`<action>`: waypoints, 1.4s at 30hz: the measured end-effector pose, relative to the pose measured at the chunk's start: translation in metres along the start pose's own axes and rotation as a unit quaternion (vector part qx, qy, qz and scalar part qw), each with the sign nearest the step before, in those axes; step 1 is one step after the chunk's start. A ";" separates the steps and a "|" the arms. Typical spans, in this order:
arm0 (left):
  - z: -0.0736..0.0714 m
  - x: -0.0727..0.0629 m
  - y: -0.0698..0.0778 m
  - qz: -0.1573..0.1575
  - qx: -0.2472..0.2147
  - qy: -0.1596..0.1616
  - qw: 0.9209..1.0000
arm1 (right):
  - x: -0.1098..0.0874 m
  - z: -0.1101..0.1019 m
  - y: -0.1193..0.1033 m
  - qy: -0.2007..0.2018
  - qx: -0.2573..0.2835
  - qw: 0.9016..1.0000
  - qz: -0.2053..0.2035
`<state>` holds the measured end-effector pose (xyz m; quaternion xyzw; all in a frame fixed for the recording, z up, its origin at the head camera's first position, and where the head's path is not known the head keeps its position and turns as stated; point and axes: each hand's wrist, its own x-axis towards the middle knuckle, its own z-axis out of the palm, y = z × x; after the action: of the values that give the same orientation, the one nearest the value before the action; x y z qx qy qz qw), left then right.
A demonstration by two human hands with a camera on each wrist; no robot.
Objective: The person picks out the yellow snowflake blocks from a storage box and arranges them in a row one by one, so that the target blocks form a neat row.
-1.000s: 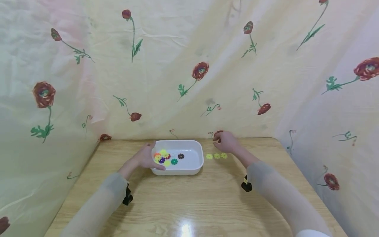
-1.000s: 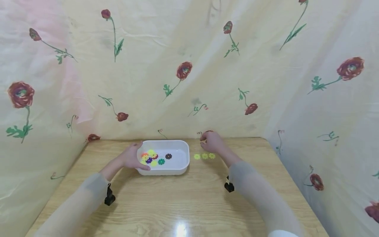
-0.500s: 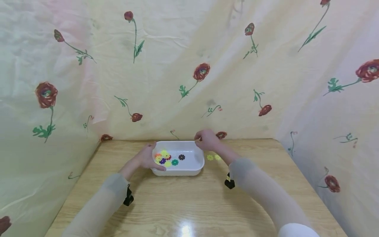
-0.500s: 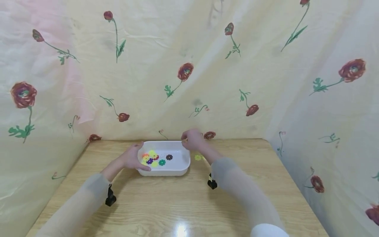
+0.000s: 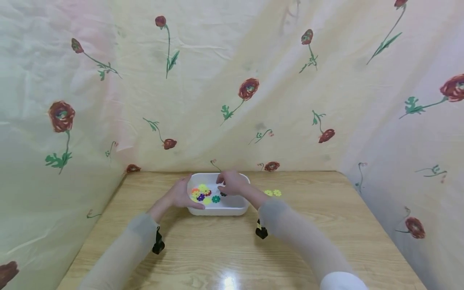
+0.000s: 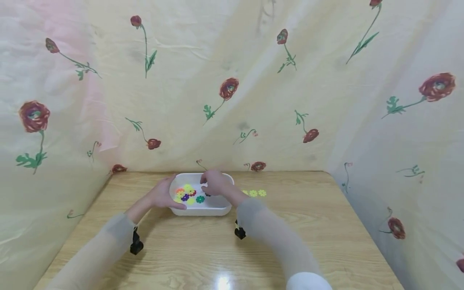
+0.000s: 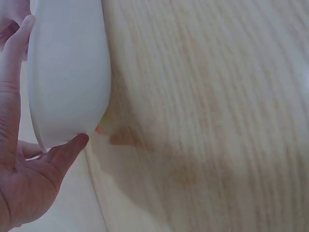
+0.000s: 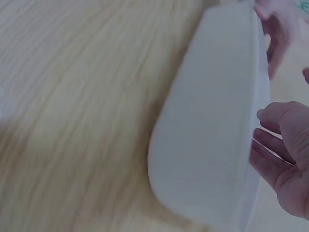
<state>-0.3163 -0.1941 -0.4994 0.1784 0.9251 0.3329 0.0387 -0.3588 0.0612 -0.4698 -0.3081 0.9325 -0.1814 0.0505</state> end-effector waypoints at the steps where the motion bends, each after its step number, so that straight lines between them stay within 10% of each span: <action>1: 0.001 0.000 -0.001 0.008 -0.005 0.005 1.000 | 0.002 0.003 -0.004 -0.003 -0.003 1.000 -0.006; 30: 0.016 -0.010 -0.009 0.008 -0.055 0.037 0.998 | 0.020 0.055 -0.040 -0.044 -0.117 0.990 -0.062; 42: 0.018 -0.011 -0.010 -0.007 -0.069 0.047 0.996 | 0.021 0.051 -0.032 -0.030 -0.051 0.996 -0.063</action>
<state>-0.3059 -0.1943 -0.5198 0.1524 0.9022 0.4035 0.0094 -0.3470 0.0093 -0.5052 -0.3735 0.9175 -0.1266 0.0515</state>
